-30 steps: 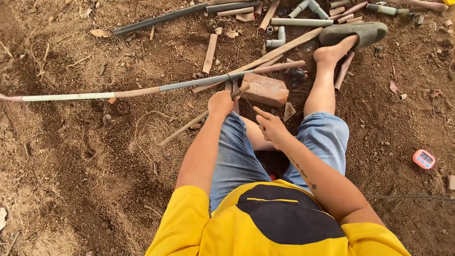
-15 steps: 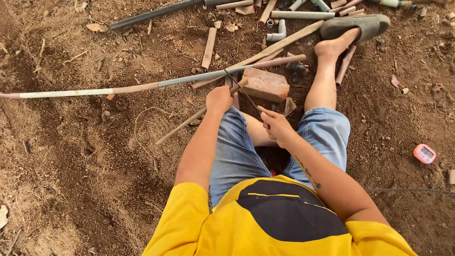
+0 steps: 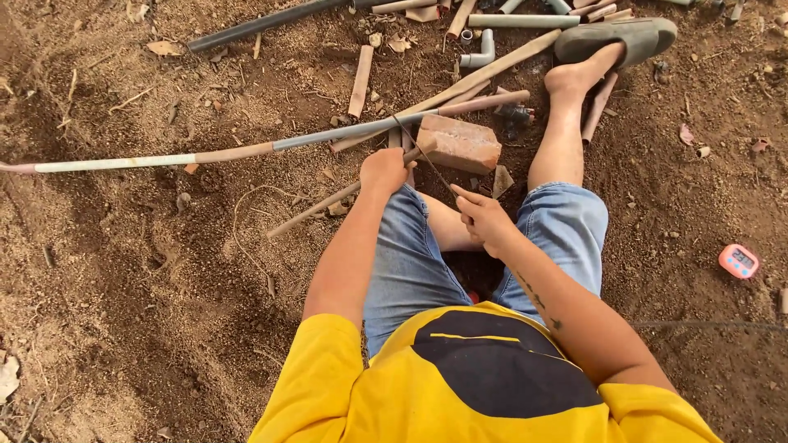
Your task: A person uses a handheld hacksaw blade to cut through a PVC pipe while sitting on the ground.
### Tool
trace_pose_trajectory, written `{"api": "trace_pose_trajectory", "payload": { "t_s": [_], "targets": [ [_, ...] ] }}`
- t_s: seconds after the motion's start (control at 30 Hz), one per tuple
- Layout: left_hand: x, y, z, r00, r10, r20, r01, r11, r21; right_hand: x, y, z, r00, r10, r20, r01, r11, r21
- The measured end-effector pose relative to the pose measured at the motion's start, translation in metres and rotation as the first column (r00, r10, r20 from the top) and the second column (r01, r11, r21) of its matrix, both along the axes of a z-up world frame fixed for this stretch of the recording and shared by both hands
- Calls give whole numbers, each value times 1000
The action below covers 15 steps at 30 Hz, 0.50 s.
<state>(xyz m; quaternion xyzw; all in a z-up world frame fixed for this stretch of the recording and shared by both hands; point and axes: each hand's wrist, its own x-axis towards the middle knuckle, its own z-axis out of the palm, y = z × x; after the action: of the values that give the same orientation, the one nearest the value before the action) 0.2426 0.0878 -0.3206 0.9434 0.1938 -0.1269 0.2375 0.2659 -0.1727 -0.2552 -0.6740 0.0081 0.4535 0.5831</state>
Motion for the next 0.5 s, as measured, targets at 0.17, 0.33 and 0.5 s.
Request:
{"api": "trace_pose_trajectory", "payload": {
  "t_s": [0.17, 0.33, 0.5],
  "targets": [
    [-2, 8, -19, 998, 53, 31, -53, 998, 22, 0, 18, -2, 1000, 9, 10, -9, 1000, 21],
    [5, 2, -9, 999, 35, -13, -35, 999, 9, -7, 9, 3, 999, -36, -9, 36, 999, -18],
    [-2, 8, -11, 980, 198, 16, -197, 980, -38, -12, -1, 14, 1000, 10, -28, -11, 1000, -13]
  ]
}}
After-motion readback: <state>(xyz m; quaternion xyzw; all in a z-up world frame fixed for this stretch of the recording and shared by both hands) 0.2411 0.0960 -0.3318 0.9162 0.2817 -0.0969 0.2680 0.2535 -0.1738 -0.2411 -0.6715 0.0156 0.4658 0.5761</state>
